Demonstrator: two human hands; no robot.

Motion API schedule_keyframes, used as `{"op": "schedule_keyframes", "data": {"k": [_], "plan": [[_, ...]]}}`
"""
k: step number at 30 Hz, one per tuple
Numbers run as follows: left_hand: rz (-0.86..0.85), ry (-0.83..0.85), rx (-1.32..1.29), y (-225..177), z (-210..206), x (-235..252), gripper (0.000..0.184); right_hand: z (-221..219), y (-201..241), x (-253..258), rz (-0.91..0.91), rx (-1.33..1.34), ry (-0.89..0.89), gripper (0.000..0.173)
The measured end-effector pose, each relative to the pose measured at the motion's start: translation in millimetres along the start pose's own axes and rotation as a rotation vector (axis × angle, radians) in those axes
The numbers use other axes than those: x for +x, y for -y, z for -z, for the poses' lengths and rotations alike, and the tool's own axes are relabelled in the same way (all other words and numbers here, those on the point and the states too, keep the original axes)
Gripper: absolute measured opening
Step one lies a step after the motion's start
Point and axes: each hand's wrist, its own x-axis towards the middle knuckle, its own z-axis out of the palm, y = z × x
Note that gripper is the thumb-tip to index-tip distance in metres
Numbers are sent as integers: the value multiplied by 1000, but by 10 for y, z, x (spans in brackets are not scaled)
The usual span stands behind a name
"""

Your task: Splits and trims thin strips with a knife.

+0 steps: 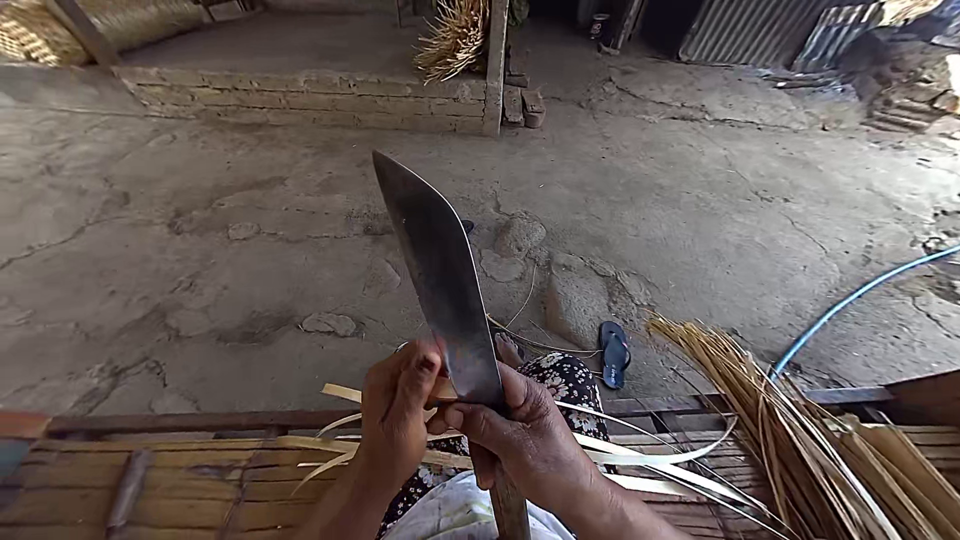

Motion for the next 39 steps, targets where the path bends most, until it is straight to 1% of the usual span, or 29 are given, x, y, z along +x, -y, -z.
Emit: {"op": "schedule_keyframes", "data": {"k": [3, 7, 10, 12, 16, 19, 22, 27, 29, 30, 31, 32, 33, 34, 35, 36, 37, 38, 39], "plan": [[3, -22, -79, 60, 48, 28, 44, 61, -2, -13, 2, -43, -17, 18], [78, -42, -203, 129, 48, 19, 49, 184, 32, -42, -28, -62, -52, 14], [83, -13, -190, 175, 98, 41, 50, 247, 20, -70, -36, -84, -77, 13], [125, -48, -175, 181, 197, 88, 53, 301, 5, -103, -39, -91, -87, 14], [255, -257, -407, 121, 391, 214, 58, 475, -49, -157, -115, -56, -152, 14], [274, -459, -465, 125, 622, 326, 67, 672, -105, -187, -207, -31, -249, 15], [220, -624, -446, 204, 963, 399, 68, 931, -224, -243, -288, -78, -353, 13], [114, -846, -292, 298, 1703, 415, 65, 1439, -441, -417, -421, -214, -541, 14], [93, -912, -251, 268, 1821, 430, 64, 1487, -411, -437, -424, -191, -586, 14], [84, -902, -231, 242, 1766, 439, 63, 1446, -359, -420, -400, -153, -572, 15], [82, -846, -199, 224, 1637, 432, 61, 1369, -288, -388, -355, -105, -533, 16], [75, -745, -160, 233, 1458, 398, 55, 1262, -197, -343, -297, -59, -478, 17], [58, -604, -123, 283, 1262, 339, 44, 1148, -98, -286, -226, -15, -411, 16], [46, -442, -82, 375, 1077, 266, 28, 1043, 0, -220, -140, 30, -341, 16], [61, -292, -5, 493, 905, 199, 18, 949, 94, -158, -52, 67, -277, 14], [92, -175, 97, 616, 756, 142, 18, 870, 181, -109, 31, 100, -222, 13], [130, -101, 223, 725, 653, 95, 21, 808, 264, -76, 105, 119, -180, 12], [168, -71, 321, 811, 615, 65, 24, 765, 342, -59, 161, 120, -159, 10], [215, -93, 344, 853, 627, 56, 28, 742, 406, -52, 197, 104, -155, 9]]}}
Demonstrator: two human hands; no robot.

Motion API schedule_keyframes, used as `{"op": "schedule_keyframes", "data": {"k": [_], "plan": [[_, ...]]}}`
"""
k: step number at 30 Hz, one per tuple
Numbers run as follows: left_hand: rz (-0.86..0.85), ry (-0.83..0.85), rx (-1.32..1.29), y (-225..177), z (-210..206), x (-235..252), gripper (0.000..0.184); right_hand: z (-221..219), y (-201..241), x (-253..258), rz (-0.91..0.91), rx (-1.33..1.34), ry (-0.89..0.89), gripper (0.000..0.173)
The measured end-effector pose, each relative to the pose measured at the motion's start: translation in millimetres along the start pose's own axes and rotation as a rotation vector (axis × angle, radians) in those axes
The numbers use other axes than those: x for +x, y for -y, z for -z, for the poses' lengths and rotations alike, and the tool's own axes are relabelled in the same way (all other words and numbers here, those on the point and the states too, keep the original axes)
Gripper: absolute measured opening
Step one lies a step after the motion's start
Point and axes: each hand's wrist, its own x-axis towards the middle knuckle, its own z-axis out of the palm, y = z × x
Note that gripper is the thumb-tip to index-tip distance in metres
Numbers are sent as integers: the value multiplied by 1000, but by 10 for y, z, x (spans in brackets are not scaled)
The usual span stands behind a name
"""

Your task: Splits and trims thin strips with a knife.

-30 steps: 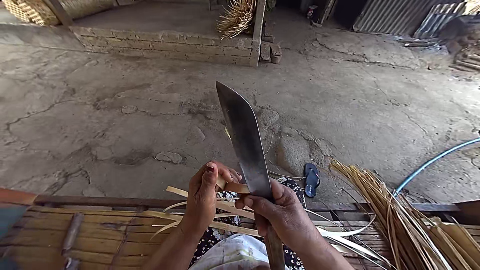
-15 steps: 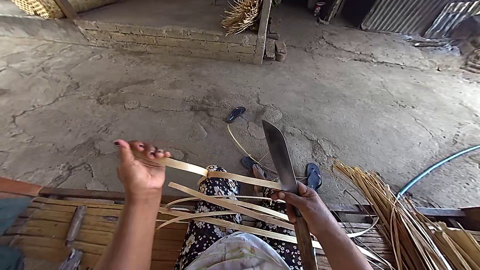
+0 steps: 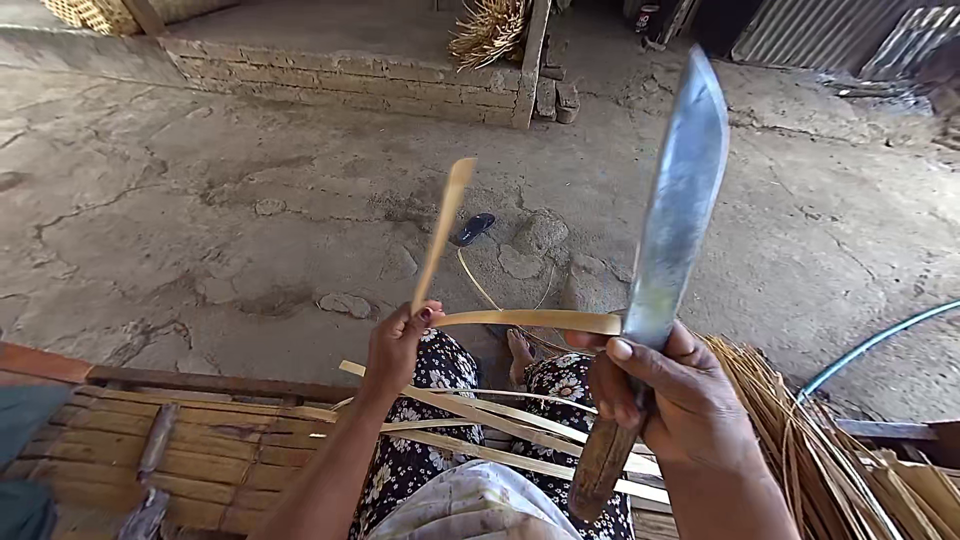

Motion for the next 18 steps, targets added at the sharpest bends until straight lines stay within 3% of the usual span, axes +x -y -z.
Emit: {"op": "schedule_keyframes", "data": {"k": [4, 9, 18], "plan": [[133, -245, -319, -94, 247, 135, 33, 76, -4, -30, -27, -113, -69, 9], [380, -671, -781, -185, 638, 365, 33, 383, -125, -107, -124, -147, -254, 12], [537, -923, -935, 463, 907, 242, 28, 1026, 114, -325, -117, -184, -526, 17]]}}
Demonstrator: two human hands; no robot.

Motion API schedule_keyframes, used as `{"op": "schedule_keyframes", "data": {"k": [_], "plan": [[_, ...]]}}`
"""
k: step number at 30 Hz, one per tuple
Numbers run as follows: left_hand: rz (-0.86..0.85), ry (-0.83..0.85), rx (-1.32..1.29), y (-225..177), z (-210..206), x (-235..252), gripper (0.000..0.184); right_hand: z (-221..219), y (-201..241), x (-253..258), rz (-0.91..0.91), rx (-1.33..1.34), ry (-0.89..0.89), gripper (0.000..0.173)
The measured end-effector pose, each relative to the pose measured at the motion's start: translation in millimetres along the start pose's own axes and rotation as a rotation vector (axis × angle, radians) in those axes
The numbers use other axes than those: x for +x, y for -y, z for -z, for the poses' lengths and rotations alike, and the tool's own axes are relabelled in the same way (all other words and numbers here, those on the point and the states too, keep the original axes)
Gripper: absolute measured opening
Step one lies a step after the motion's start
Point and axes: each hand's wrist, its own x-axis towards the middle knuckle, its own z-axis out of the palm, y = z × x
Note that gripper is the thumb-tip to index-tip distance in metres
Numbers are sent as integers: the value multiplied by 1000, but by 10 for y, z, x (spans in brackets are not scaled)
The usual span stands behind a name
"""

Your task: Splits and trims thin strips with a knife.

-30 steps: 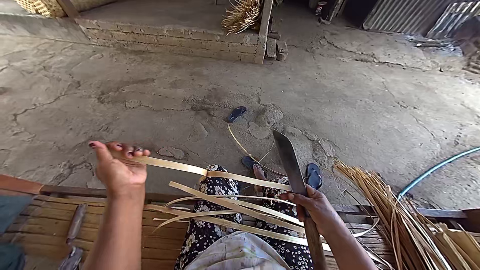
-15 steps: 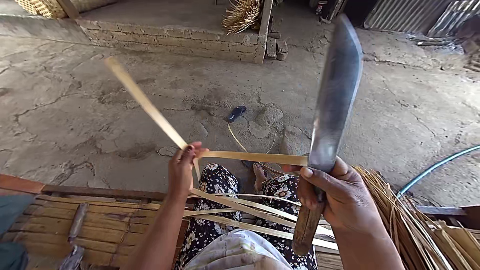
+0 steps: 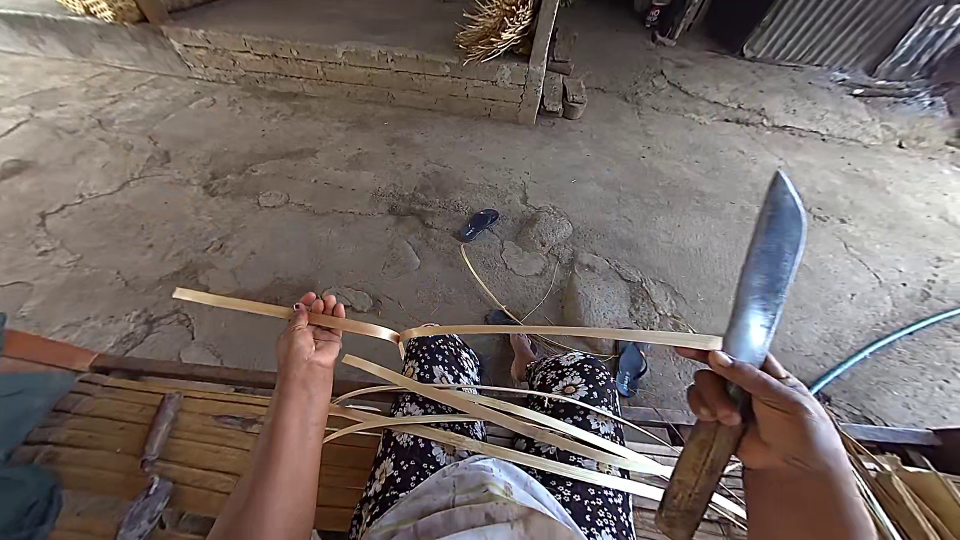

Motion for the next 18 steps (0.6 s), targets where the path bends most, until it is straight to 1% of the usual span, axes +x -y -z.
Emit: {"op": "schedule_keyframes", "data": {"k": [4, 6, 7, 8, 10, 11, 12, 14, 15, 18], "plan": [[-7, -81, 13, 96, 372, 292, 25, 373, 52, 3, 40, 8, -74, 17], [-32, -69, 13, 88, 442, 344, 24, 471, 68, -18, 55, -1, -93, 17], [-42, 6, 51, 84, 394, 284, 26, 481, 73, -26, 60, 0, -82, 17], [-43, 151, 136, 98, 323, 187, 27, 468, 83, -28, 67, 12, -56, 17], [-34, 541, 417, 231, 186, -24, 32, 401, 143, -30, 91, 46, 2, 16], [-40, 700, 582, 369, 114, -119, 36, 345, 198, -33, 110, 58, 19, 15], [-50, 808, 755, 527, 32, -216, 36, 288, 258, -32, 135, 76, 28, 16], [-79, 942, 1065, 795, -146, -365, 35, 213, 367, -41, 177, 110, 56, 17], [-77, 996, 1146, 885, -229, -395, 38, 187, 406, -61, 197, 111, 71, 17], [39, 1158, 1226, 1014, -445, -471, 46, 108, 461, -157, 261, 88, 40, 17]]}}
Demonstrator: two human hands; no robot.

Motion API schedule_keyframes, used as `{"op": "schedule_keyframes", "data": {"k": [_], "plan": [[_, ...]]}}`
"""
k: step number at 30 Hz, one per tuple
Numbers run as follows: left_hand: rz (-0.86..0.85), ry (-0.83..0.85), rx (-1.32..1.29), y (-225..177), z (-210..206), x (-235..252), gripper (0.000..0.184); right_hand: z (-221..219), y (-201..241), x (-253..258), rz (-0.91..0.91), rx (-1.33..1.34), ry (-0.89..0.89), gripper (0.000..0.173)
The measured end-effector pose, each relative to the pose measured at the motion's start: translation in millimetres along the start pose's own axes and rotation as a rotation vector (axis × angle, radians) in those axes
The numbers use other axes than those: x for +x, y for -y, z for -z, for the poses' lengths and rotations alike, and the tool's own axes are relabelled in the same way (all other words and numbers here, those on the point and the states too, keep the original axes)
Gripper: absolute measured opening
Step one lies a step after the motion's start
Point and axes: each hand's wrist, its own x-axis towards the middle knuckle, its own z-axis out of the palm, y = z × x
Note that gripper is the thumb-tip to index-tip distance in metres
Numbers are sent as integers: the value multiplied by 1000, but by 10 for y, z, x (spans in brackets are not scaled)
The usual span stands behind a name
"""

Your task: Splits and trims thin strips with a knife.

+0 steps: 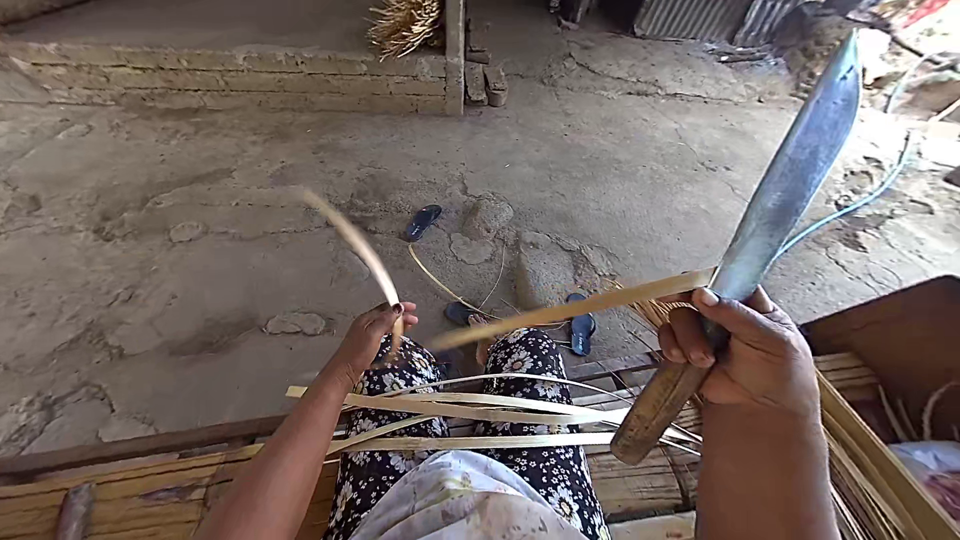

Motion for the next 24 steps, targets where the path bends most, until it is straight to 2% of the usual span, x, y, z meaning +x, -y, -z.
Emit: {"op": "schedule_keyframes", "data": {"k": [3, 6, 8, 10, 12, 14, 17, 19, 22, 23, 24], "plan": [[37, 249, 143, -35, -82, 77, 51, -6, 58, -52, 56, -10, -77, 19], [16, 309, 373, -103, -120, 154, 42, 68, 96, -65, 73, -11, -152, 18], [-69, 163, 467, -290, -76, 230, 39, 90, 101, -98, 93, -103, -244, 26], [-140, -44, 576, -568, 63, 356, 38, 85, 75, -177, 101, -414, -332, 38], [-147, -186, 663, -870, 261, 495, 38, 37, -46, -311, 96, -757, -331, 39], [-93, -241, 745, -1153, 434, 582, 40, -65, -308, -518, 123, -1010, -180, 37], [10, -183, 830, -1406, 546, 627, 42, -223, -943, -889, 204, -1161, 204, 29], [102, -99, 748, -1444, 532, 617, 42, -327, -1330, -1121, 151, -1185, 458, 26], [205, 4, 575, -1355, 413, 463, 40, -398, -1631, -1228, -110, -1145, 844, 35], [223, 31, 550, -1301, 366, 393, 40, -404, -1651, -1179, -149, -1136, 867, 37], [236, 50, 525, -1237, 319, 316, 40, -403, -1621, -1098, -153, -1108, 793, 36]]}}
